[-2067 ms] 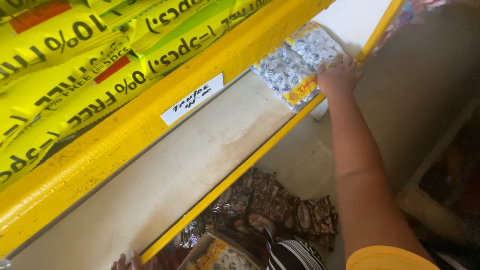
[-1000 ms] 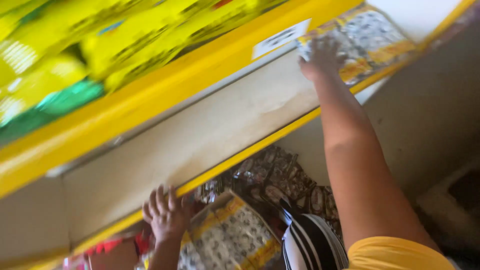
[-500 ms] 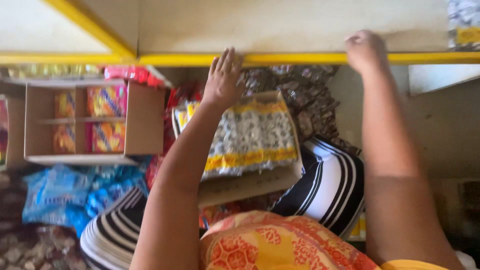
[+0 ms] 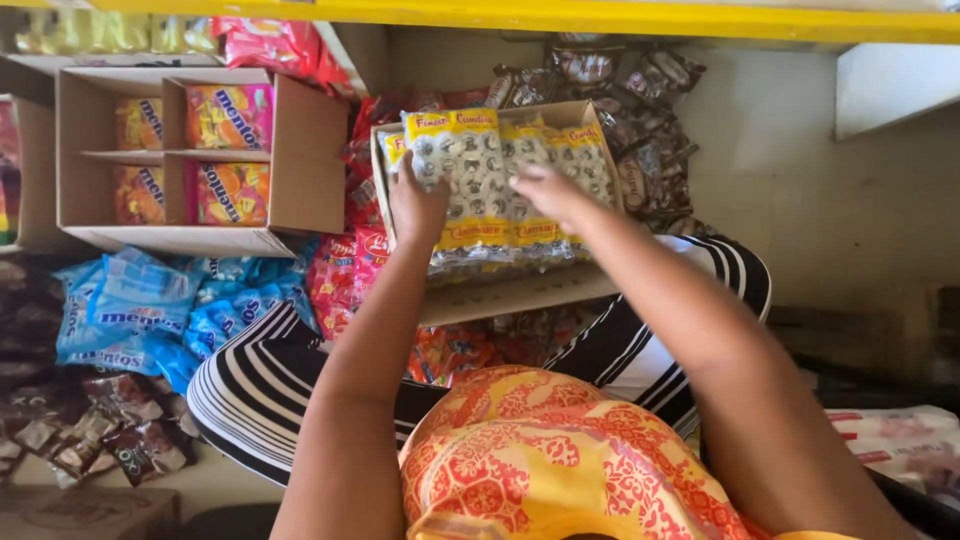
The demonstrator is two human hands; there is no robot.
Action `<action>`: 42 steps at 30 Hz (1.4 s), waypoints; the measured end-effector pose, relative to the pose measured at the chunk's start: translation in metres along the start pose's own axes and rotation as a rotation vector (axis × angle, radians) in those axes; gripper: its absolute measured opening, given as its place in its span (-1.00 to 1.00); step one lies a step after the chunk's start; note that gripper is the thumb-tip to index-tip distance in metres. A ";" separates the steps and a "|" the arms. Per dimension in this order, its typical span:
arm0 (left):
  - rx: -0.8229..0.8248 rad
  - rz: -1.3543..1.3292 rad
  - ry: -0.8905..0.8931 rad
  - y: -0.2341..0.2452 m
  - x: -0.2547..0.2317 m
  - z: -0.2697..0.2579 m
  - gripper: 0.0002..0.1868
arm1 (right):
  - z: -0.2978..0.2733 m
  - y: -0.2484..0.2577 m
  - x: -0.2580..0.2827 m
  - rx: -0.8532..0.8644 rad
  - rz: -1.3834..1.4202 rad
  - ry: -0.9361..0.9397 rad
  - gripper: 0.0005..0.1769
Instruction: The person sits on the floor and repeatedly picks up packs of candies from a cardboard box, placing them onto a yellow shelf above. They arrange the packs in neat rows, filling the available space on the shelf.
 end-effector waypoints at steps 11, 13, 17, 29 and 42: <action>0.427 -0.856 0.573 -0.035 -0.008 -0.002 -0.45 | 0.008 -0.037 -0.024 -0.093 0.262 -0.179 -0.19; 0.449 -0.923 0.496 -0.034 -0.008 -0.002 -0.47 | 0.031 -0.037 -0.042 -0.083 0.235 -0.057 -0.14; 0.519 -1.222 0.384 -0.024 -0.048 0.009 -0.50 | 0.012 -0.009 -0.001 0.108 0.597 0.134 0.16; 0.639 -0.984 0.162 -0.051 -0.073 0.040 -0.53 | 0.039 0.144 0.058 0.058 0.895 0.607 -0.24; 0.669 -0.505 0.369 -0.073 0.037 -0.006 -0.54 | 0.166 0.343 0.024 -0.517 0.474 0.491 -0.36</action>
Point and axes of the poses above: each hand's wrist, its own z-axis towards the middle knuckle, its own y-axis out of the back of the hand, x = y × z, the point moved 2 cm from there along z, towards the middle knuckle
